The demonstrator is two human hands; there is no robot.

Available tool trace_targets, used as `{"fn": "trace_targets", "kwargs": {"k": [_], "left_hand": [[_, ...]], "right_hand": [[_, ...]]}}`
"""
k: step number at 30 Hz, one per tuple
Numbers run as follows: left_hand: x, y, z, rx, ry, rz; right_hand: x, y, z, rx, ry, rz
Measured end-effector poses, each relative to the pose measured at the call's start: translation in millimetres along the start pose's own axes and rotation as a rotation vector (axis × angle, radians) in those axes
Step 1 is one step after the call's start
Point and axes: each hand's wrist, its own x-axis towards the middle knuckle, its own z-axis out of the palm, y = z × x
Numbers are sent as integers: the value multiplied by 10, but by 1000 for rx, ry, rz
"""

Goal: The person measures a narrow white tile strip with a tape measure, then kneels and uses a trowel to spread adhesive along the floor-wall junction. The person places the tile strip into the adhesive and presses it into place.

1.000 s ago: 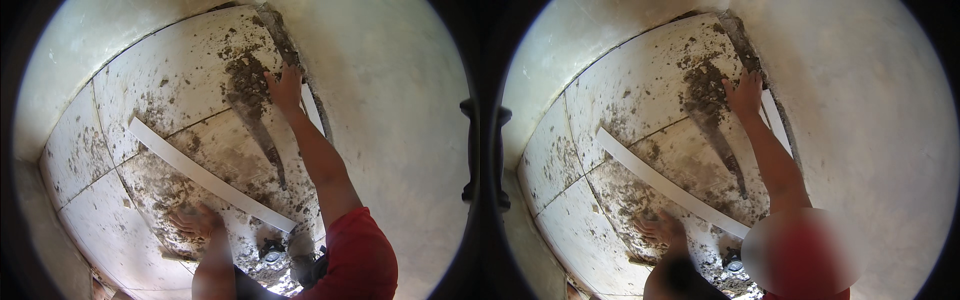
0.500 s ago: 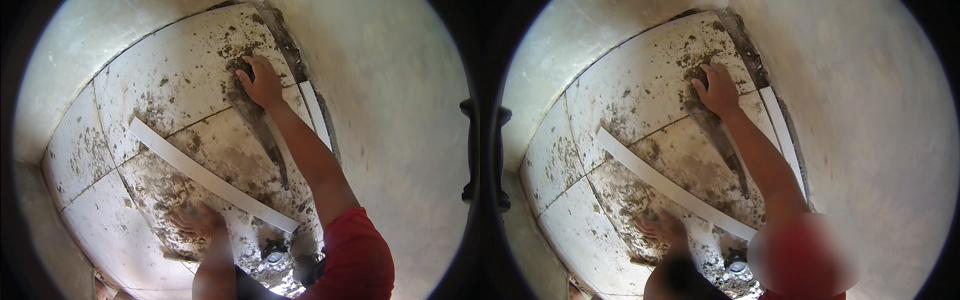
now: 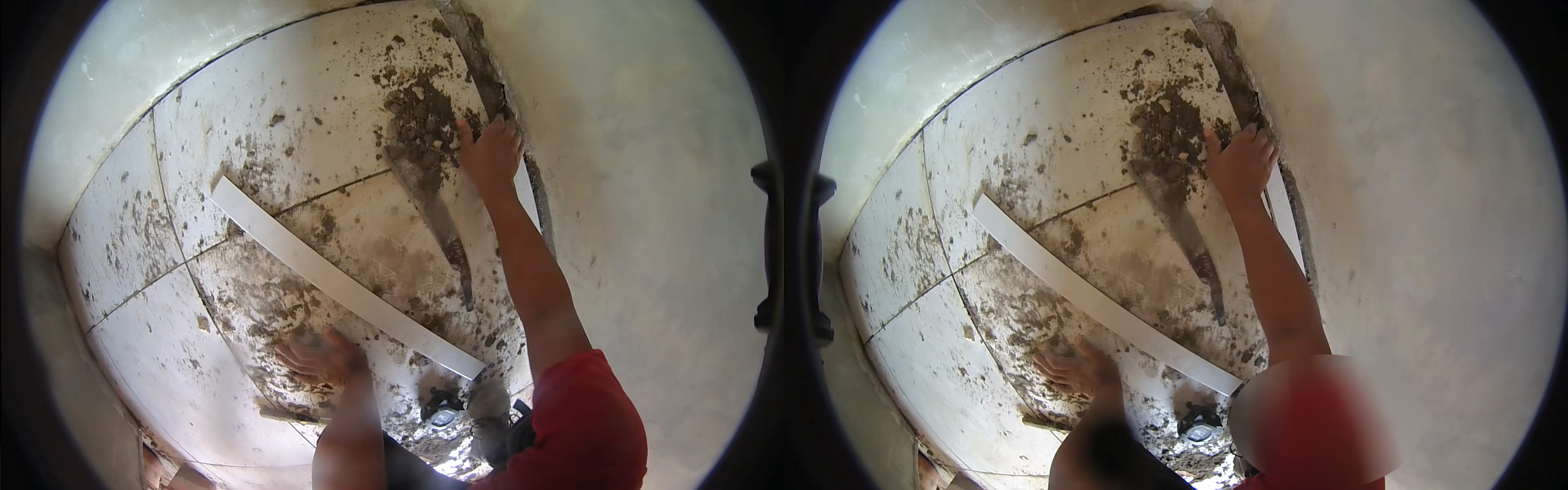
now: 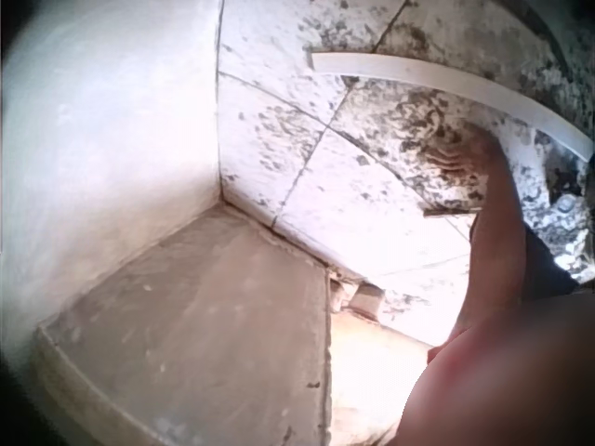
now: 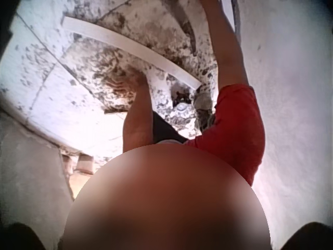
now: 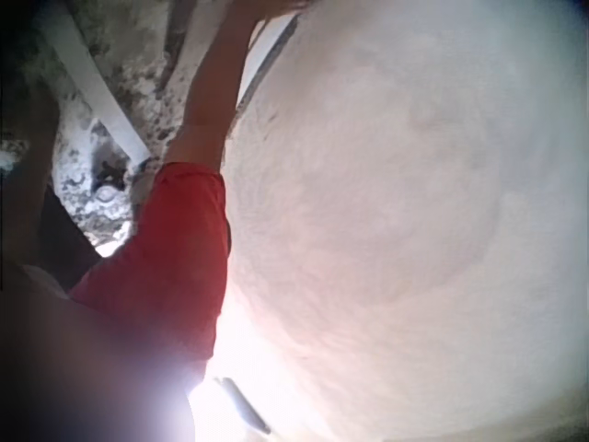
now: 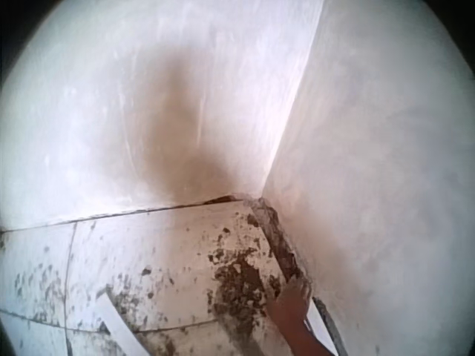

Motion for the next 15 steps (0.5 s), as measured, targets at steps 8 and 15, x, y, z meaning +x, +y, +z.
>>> {"fn": "trace_targets", "kwargs": {"k": [8, 15], "left_hand": [[9, -1, 12, 51, -36, -15], [-15, -73, 37, 134, -88, -41]], "right_hand": [[104, -590, 118, 675, -47, -84], [-37, -307, -5, -10, -43, 217]]}}
